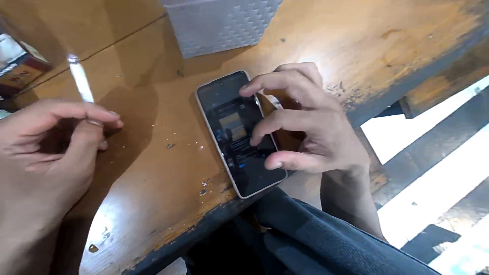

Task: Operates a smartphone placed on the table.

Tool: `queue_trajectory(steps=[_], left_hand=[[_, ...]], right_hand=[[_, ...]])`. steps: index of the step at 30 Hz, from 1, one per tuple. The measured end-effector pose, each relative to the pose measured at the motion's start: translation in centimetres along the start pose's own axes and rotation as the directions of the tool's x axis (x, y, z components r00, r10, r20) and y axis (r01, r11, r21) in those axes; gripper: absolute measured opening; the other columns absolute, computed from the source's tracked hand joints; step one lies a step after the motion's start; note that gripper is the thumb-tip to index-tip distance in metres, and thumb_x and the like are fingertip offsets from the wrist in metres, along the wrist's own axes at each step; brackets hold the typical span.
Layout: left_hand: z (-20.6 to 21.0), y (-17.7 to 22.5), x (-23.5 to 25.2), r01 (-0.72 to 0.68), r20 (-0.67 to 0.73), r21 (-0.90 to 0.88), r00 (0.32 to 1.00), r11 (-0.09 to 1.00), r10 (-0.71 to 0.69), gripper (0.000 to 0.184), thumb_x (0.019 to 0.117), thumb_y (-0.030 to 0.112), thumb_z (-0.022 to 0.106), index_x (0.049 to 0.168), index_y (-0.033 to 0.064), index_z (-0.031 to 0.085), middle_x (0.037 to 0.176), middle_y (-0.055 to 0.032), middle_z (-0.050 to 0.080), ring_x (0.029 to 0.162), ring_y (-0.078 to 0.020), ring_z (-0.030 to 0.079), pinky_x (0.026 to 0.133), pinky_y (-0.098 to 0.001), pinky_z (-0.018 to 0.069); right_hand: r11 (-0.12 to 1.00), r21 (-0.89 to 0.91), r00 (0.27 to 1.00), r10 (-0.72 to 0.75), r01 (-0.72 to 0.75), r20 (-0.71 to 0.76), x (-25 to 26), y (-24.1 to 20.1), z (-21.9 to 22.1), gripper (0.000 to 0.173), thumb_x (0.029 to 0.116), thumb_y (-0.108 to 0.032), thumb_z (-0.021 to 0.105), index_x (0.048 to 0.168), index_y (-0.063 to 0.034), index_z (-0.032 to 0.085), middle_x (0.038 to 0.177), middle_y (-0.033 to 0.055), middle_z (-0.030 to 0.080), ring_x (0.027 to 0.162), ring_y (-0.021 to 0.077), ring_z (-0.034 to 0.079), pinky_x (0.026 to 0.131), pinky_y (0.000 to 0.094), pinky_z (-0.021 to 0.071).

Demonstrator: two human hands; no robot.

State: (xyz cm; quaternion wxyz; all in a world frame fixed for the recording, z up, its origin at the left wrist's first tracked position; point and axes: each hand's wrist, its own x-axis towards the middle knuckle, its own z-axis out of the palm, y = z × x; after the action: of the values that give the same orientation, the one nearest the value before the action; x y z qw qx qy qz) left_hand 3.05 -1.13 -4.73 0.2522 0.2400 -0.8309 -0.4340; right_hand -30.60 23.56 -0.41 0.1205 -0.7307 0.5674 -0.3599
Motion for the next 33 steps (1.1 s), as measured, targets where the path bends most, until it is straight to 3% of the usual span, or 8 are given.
queue_trajectory(steps=[2,6,8,15,22,33], left_hand=[[0.4,-0.1,0.3,0.007,-0.018,-0.020,1.000,1.000,-0.007,0.018,0.1031,0.014,0.054,0.115,0.0087,0.067,0.104,0.0021,0.070,0.074,-0.0028,0.063,0.062,-0.0166,0.0520],[1.2,2.2,1.3,-0.003,-0.018,0.010,1.000,1.000,0.004,0.019,0.1036,0.015,0.051,0.112,0.0066,0.066,0.101,0.0031,0.070,0.074,0.0002,0.062,0.064,-0.0144,0.0495],[1.0,1.6,0.9,0.002,-0.020,0.017,1.000,1.000,-0.002,0.019,0.1040,0.015,0.052,0.114,0.0080,0.066,0.102,0.0040,0.070,0.075,0.0001,0.062,0.064,-0.0147,0.0503],[0.8,1.6,1.3,-0.063,0.005,-0.013,0.998,0.998,0.063,0.020,0.1030,0.015,0.052,0.117,0.0118,0.065,0.105,0.0054,0.071,0.076,0.0000,0.062,0.064,-0.0171,0.0510],[0.8,1.8,1.3,-0.039,0.000,-0.014,0.999,0.999,0.039,0.020,0.1029,0.014,0.052,0.118,0.0109,0.065,0.104,0.0043,0.071,0.074,-0.0004,0.062,0.063,-0.0166,0.0498],[1.0,2.2,1.4,-0.029,-0.001,-0.002,1.000,1.000,0.029,0.019,0.1027,0.015,0.052,0.116,0.0113,0.065,0.103,0.0049,0.071,0.073,0.0002,0.061,0.061,-0.0157,0.0490]], right_hand=[[0.999,-0.012,0.999,0.034,-0.034,-0.008,-0.1,0.0,0.1,0.046,0.0935,-0.059,0.060,0.085,-0.0178,0.079,0.137,0.0144,0.061,0.135,0.0352,0.047,0.112,0.0529,0.0357],[0.994,-0.039,0.994,0.103,-0.104,-0.035,0.1,0.0,0.1,0.057,0.0998,-0.058,0.049,0.113,-0.0100,0.078,0.138,0.0142,0.060,0.133,0.0324,0.048,0.111,0.0481,0.0394],[0.996,-0.019,0.995,0.088,-0.089,-0.047,0.1,0.1,0.0,0.061,0.1022,-0.056,0.043,0.117,-0.0059,0.075,0.138,0.0161,0.061,0.130,0.0321,0.051,0.109,0.0478,0.0404],[0.995,0.007,0.994,0.095,-0.095,-0.045,0.0,-0.3,0.0,0.064,0.1058,-0.053,0.032,0.114,-0.0067,0.075,0.138,0.0158,0.059,0.133,0.0304,0.048,0.112,0.0479,0.0378],[0.995,0.008,0.994,0.097,-0.097,-0.040,0.1,0.0,-0.1,0.069,0.1075,-0.051,0.023,0.115,-0.0061,0.074,0.138,0.0153,0.060,0.134,0.0301,0.048,0.114,0.0489,0.0353],[0.992,0.011,0.991,0.127,-0.127,-0.035,0.1,-0.2,-0.2,0.071,0.1079,-0.051,0.020,0.113,-0.0048,0.074,0.138,0.0154,0.059,0.133,0.0307,0.048,0.112,0.0466,0.0383]])
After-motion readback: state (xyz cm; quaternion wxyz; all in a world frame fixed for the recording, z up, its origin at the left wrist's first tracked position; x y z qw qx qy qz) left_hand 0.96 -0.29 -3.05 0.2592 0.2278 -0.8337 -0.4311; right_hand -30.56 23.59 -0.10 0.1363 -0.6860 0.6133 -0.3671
